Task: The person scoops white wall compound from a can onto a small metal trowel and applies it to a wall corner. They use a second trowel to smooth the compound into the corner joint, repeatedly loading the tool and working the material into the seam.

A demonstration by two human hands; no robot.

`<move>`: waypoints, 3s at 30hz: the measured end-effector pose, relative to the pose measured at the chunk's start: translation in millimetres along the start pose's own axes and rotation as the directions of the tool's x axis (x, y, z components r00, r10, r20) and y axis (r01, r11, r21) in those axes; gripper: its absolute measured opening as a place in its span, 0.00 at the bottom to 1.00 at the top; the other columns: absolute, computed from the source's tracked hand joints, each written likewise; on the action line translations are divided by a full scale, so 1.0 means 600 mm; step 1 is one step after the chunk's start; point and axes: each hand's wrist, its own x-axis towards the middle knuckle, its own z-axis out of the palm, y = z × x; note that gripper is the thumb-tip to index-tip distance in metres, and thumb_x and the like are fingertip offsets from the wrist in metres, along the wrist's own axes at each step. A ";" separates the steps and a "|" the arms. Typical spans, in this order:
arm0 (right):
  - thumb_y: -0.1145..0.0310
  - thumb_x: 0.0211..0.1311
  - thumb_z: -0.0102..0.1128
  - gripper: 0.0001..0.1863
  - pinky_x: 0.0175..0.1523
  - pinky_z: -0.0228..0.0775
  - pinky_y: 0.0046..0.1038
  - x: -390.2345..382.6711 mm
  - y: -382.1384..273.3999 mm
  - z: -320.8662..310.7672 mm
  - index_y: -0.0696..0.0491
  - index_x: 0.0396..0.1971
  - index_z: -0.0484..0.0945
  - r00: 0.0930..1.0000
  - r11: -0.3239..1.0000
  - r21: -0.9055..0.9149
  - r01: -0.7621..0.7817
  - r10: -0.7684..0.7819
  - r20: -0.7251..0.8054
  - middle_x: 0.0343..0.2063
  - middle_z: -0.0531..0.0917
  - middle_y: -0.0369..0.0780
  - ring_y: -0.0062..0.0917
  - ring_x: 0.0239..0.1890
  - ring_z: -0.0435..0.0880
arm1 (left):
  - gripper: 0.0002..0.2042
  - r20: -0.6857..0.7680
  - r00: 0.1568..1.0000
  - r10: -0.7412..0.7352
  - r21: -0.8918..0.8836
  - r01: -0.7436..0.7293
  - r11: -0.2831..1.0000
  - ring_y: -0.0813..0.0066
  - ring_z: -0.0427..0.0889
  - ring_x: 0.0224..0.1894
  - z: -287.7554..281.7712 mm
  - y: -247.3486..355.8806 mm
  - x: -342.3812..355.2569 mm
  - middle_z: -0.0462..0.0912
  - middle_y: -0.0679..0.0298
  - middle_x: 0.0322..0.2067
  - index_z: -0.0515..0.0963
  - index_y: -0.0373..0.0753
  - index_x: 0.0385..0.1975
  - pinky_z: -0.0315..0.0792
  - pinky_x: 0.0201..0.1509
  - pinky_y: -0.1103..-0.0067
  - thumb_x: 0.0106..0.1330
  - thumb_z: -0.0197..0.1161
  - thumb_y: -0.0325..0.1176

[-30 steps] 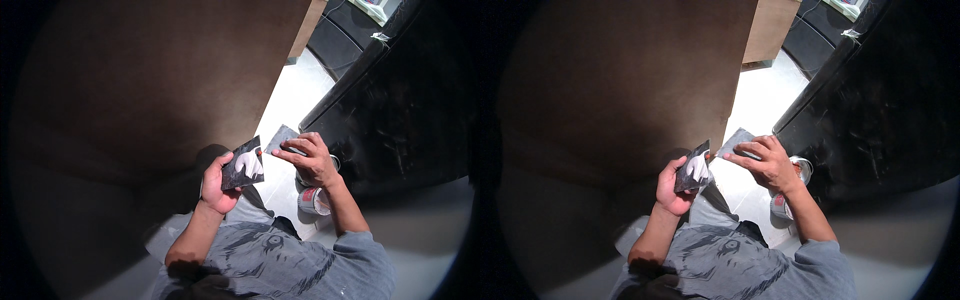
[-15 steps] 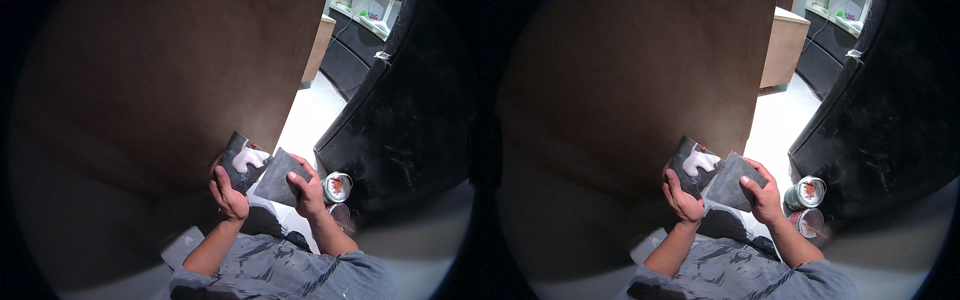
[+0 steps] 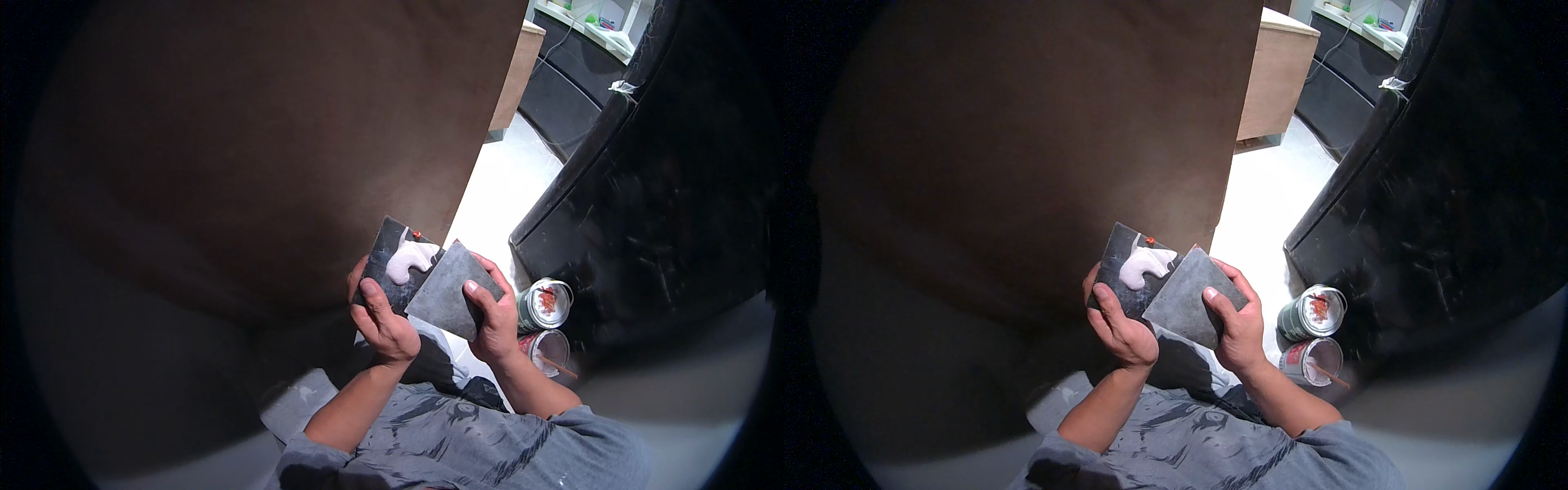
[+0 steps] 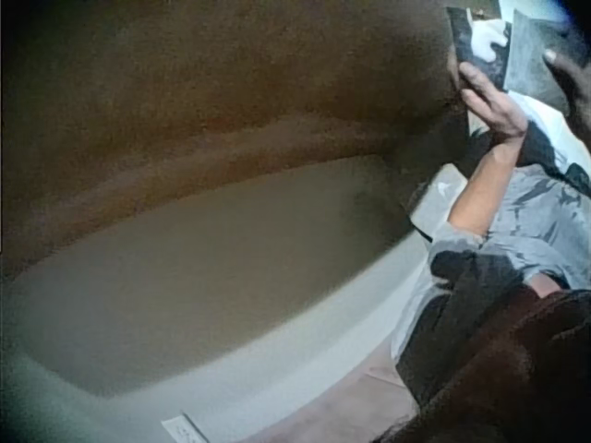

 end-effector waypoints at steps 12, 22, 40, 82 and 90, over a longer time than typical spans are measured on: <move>0.74 0.61 0.57 0.24 0.54 0.73 0.26 0.029 -0.011 0.006 0.63 0.57 0.68 0.998 0.998 0.021 0.060 -0.060 -0.002 0.45 0.81 0.44 0.24 0.46 0.81 | 0.19 0.377 0.923 0.080 0.151 -0.147 0.978 0.66 0.79 0.45 -0.022 0.009 -0.008 0.81 0.53 0.42 0.75 0.27 0.47 0.69 0.53 0.74 0.75 0.42 0.38; 0.77 0.59 0.55 0.21 0.44 0.74 0.29 0.047 -0.085 -0.022 0.62 0.54 0.75 0.517 0.196 -0.485 0.852 -0.455 0.725 0.44 0.81 0.48 0.33 0.44 0.82 | 0.22 0.266 0.738 -0.620 -0.408 0.669 0.621 0.72 0.81 0.45 -0.046 0.006 -0.001 0.81 0.61 0.45 0.72 0.37 0.54 0.74 0.52 0.76 0.76 0.46 0.50; 0.86 0.58 0.54 0.26 0.49 0.77 0.37 0.079 0.002 -0.010 0.53 0.58 0.71 0.445 0.082 -0.469 0.879 -0.491 0.749 0.48 0.76 0.50 0.40 0.47 0.80 | 0.13 0.491 0.566 -0.662 -0.536 0.796 0.283 0.80 0.81 0.37 -0.067 0.046 0.029 0.82 0.70 0.39 0.76 0.46 0.47 0.72 0.35 0.79 0.71 0.58 0.45; 0.82 0.51 0.65 0.23 0.50 0.75 0.32 0.180 -0.082 0.002 0.53 0.49 0.79 0.595 0.689 -0.507 0.517 0.137 0.792 0.42 0.83 0.36 0.28 0.43 0.82 | 0.12 -0.076 0.730 -0.679 -0.276 0.639 0.718 0.69 0.84 0.32 -0.127 0.118 -0.026 0.84 0.60 0.34 0.78 0.37 0.41 0.76 0.26 0.71 0.68 0.61 0.39; 0.68 0.54 0.60 0.26 0.53 0.68 0.32 0.154 -0.143 0.077 0.28 0.54 0.79 0.222 -0.097 -0.203 0.974 0.267 0.938 0.43 0.83 0.31 0.27 0.46 0.78 | 0.11 -0.024 0.795 -0.606 -0.328 0.566 0.756 0.72 0.85 0.33 -0.086 0.079 -0.017 0.84 0.62 0.34 0.76 0.38 0.44 0.76 0.26 0.73 0.71 0.57 0.39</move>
